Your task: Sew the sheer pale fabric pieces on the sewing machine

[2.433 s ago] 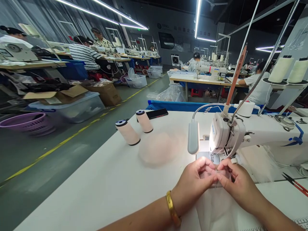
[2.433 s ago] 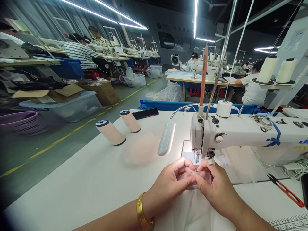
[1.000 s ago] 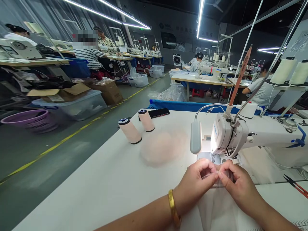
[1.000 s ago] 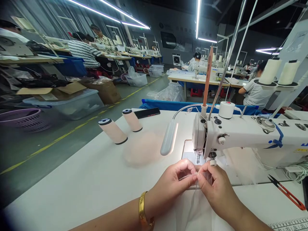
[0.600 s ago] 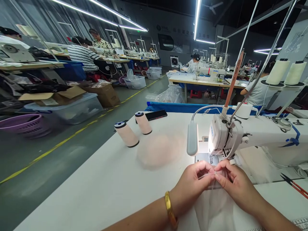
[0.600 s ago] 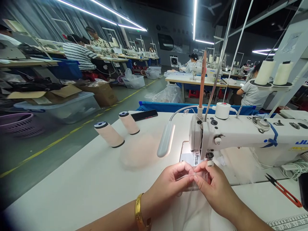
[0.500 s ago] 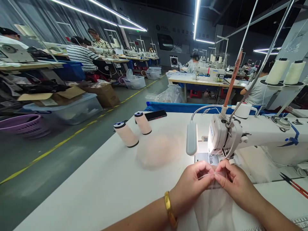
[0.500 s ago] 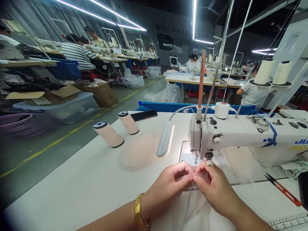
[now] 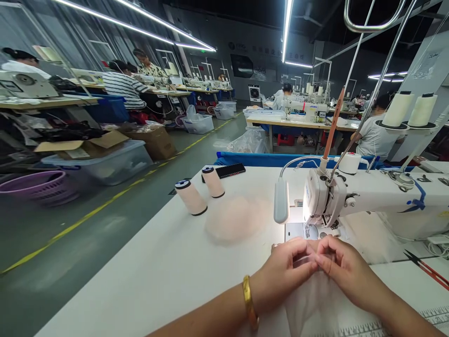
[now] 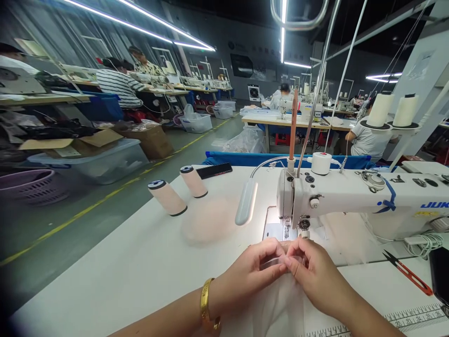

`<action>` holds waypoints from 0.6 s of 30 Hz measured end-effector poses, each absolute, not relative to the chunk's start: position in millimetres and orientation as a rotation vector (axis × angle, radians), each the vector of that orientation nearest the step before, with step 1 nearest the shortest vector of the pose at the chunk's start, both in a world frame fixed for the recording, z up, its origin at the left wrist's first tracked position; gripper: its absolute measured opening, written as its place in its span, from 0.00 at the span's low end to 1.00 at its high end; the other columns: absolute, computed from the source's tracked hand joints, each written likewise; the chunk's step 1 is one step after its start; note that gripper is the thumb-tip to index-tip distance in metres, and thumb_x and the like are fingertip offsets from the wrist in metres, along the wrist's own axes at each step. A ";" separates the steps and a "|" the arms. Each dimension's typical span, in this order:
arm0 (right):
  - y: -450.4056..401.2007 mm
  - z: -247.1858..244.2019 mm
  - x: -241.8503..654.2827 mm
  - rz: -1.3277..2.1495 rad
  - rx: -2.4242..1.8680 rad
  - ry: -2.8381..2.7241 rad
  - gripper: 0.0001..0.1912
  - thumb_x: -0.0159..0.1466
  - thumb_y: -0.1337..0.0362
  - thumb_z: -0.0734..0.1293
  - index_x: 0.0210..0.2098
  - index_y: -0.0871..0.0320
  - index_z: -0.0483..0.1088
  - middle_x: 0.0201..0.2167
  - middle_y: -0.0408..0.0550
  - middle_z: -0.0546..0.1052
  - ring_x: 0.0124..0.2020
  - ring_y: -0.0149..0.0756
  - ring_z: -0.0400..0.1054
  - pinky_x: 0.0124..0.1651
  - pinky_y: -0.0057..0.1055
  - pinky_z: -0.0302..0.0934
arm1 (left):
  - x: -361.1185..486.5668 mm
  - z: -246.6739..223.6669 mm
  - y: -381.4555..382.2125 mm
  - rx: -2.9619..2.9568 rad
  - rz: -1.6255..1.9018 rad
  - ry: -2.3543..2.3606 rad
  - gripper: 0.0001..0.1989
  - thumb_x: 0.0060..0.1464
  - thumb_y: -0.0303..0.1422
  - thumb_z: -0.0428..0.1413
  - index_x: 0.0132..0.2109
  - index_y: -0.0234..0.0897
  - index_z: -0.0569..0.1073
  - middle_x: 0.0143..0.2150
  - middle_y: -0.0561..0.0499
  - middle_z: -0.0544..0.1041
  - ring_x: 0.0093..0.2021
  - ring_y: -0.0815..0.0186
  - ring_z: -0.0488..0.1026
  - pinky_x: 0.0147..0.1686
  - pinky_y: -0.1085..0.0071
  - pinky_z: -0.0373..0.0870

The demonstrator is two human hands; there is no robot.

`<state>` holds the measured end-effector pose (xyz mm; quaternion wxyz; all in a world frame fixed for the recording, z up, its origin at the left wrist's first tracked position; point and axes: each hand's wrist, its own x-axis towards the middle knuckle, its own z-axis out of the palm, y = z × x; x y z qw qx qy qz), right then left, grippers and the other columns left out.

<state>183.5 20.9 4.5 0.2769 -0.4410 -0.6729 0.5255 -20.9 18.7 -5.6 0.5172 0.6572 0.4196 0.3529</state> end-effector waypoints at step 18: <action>62.2 -30.3 163.0 0.659 -1.407 -2.269 0.08 0.65 0.70 0.61 0.29 0.53 0.62 0.33 0.45 0.73 0.36 0.41 0.68 0.39 0.34 0.59 | -18.8 -30.3 28.6 2.674 0.821 1.398 0.06 0.65 0.29 0.57 0.36 0.39 0.73 0.38 0.50 0.75 0.39 0.61 0.67 0.43 0.62 0.62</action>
